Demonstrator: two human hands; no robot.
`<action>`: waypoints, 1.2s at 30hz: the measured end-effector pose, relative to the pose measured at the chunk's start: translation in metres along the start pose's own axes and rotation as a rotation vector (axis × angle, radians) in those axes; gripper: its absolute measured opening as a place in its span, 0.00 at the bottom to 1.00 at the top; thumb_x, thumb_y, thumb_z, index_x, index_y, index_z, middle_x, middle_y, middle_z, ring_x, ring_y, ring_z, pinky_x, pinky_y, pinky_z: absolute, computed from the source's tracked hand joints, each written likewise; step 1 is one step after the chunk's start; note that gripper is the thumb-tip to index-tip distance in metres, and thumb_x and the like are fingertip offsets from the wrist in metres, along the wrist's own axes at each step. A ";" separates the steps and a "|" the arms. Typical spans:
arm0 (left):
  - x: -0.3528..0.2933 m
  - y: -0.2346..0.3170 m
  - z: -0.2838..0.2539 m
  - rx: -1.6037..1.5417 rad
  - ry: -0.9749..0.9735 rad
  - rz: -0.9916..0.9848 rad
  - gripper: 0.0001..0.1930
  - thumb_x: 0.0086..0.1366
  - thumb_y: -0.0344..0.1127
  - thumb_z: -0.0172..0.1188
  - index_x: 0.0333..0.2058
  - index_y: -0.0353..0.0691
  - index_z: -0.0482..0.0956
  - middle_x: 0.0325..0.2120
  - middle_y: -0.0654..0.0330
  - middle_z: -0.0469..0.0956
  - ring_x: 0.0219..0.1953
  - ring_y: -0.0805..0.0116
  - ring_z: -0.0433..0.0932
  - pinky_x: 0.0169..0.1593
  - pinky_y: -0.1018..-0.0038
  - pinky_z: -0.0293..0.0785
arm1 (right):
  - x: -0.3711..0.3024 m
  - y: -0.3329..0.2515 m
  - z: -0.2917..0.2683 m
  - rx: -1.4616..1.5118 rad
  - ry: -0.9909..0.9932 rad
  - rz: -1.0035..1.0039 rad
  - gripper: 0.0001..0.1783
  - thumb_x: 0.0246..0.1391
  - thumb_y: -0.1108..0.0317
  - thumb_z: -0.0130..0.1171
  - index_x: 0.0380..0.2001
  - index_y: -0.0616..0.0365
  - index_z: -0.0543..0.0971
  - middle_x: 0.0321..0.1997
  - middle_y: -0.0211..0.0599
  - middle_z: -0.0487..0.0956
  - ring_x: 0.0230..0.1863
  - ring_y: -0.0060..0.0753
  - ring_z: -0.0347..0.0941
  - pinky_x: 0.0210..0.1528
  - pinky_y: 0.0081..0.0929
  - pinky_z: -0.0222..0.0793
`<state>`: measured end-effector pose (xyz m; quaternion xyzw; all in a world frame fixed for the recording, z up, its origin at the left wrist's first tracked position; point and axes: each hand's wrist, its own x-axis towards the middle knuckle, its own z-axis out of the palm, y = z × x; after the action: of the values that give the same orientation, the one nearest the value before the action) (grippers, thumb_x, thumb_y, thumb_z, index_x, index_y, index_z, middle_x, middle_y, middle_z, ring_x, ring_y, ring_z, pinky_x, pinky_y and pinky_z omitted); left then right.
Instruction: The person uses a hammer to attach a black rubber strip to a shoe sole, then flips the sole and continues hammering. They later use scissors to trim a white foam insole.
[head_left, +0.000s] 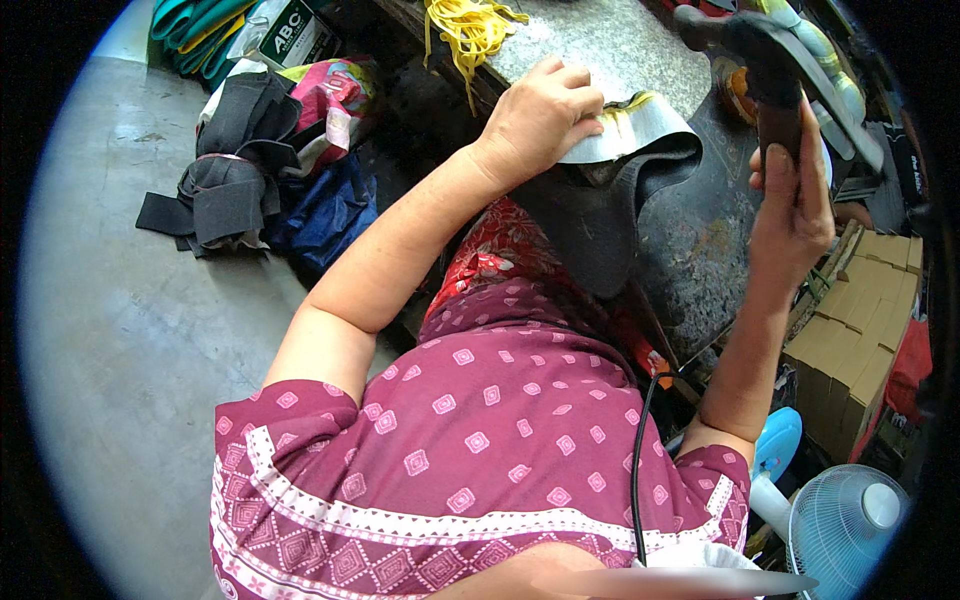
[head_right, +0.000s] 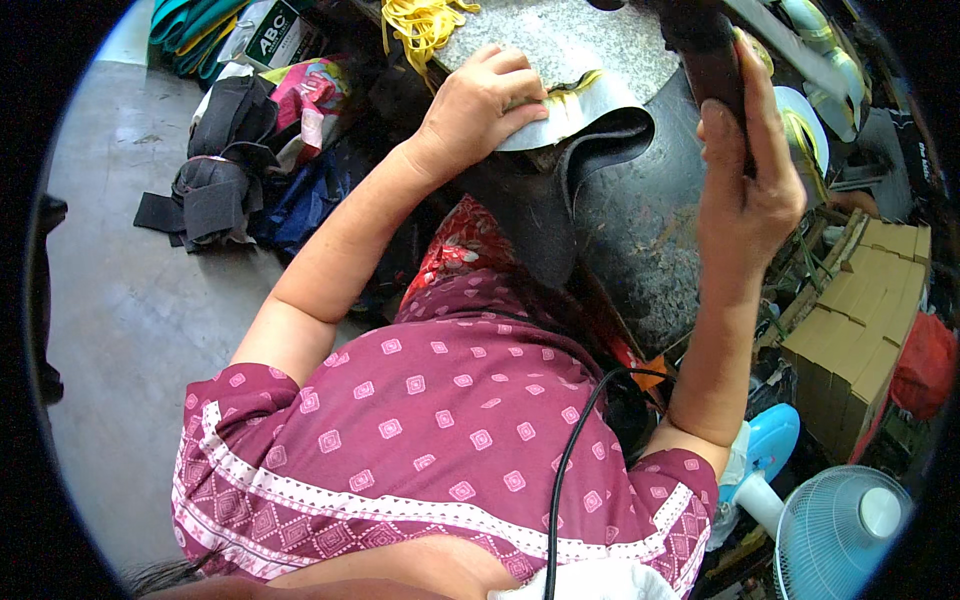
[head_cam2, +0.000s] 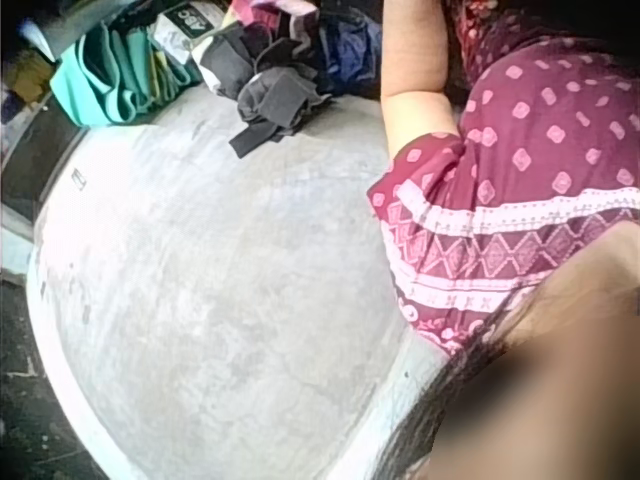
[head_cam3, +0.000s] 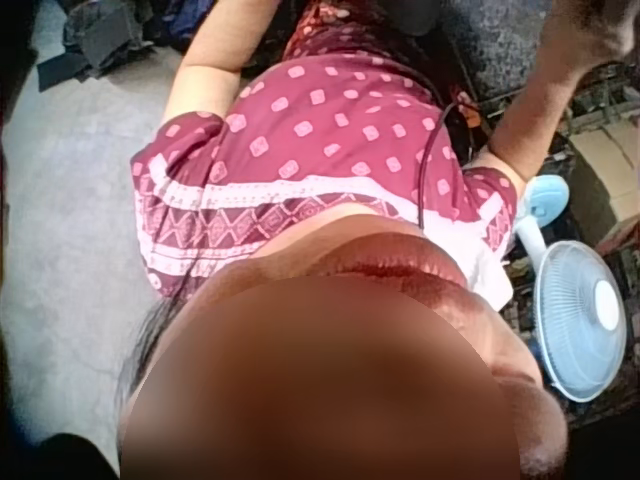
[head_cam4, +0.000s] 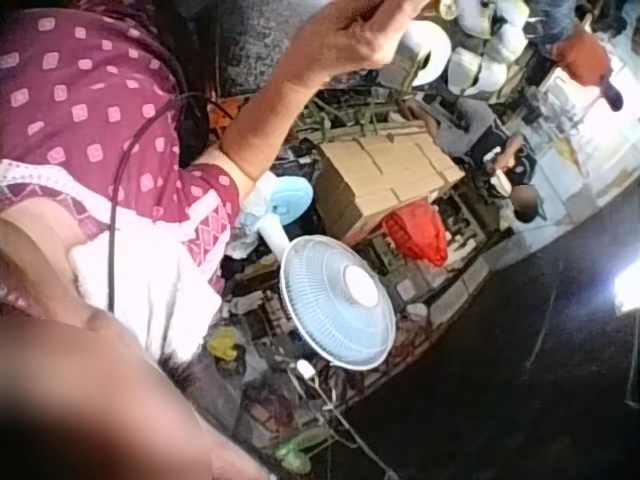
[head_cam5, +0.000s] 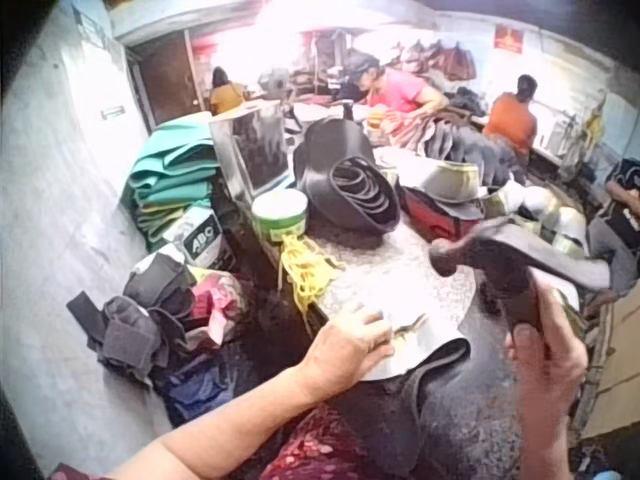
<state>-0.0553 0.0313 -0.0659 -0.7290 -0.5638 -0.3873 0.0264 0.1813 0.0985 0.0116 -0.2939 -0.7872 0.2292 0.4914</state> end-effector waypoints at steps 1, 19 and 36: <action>0.000 0.000 0.000 0.010 0.004 0.004 0.10 0.54 0.36 0.70 0.29 0.41 0.77 0.31 0.58 0.75 0.40 0.53 0.74 0.45 0.62 0.73 | -0.003 -0.001 0.005 -0.173 -0.026 -0.011 0.23 0.62 0.64 0.62 0.60 0.45 0.78 0.52 0.34 0.84 0.44 0.27 0.82 0.44 0.28 0.77; -0.001 0.008 0.001 0.086 0.018 -0.048 0.11 0.53 0.39 0.70 0.29 0.43 0.78 0.31 0.60 0.76 0.39 0.55 0.74 0.44 0.63 0.74 | -0.011 0.001 0.007 -0.536 -0.338 -0.003 0.22 0.61 0.53 0.61 0.59 0.32 0.78 0.43 0.36 0.84 0.37 0.44 0.81 0.37 0.32 0.76; -0.005 0.002 -0.010 0.064 -0.038 -0.079 0.09 0.54 0.36 0.69 0.33 0.43 0.81 0.33 0.58 0.76 0.42 0.54 0.76 0.48 0.62 0.76 | -0.008 0.011 -0.004 -0.446 -0.338 0.046 0.21 0.62 0.56 0.62 0.58 0.33 0.79 0.47 0.37 0.84 0.44 0.37 0.83 0.44 0.30 0.77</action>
<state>-0.0590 0.0216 -0.0612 -0.7120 -0.6048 -0.3561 0.0235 0.1901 0.1012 0.0003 -0.3702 -0.8821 0.1071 0.2708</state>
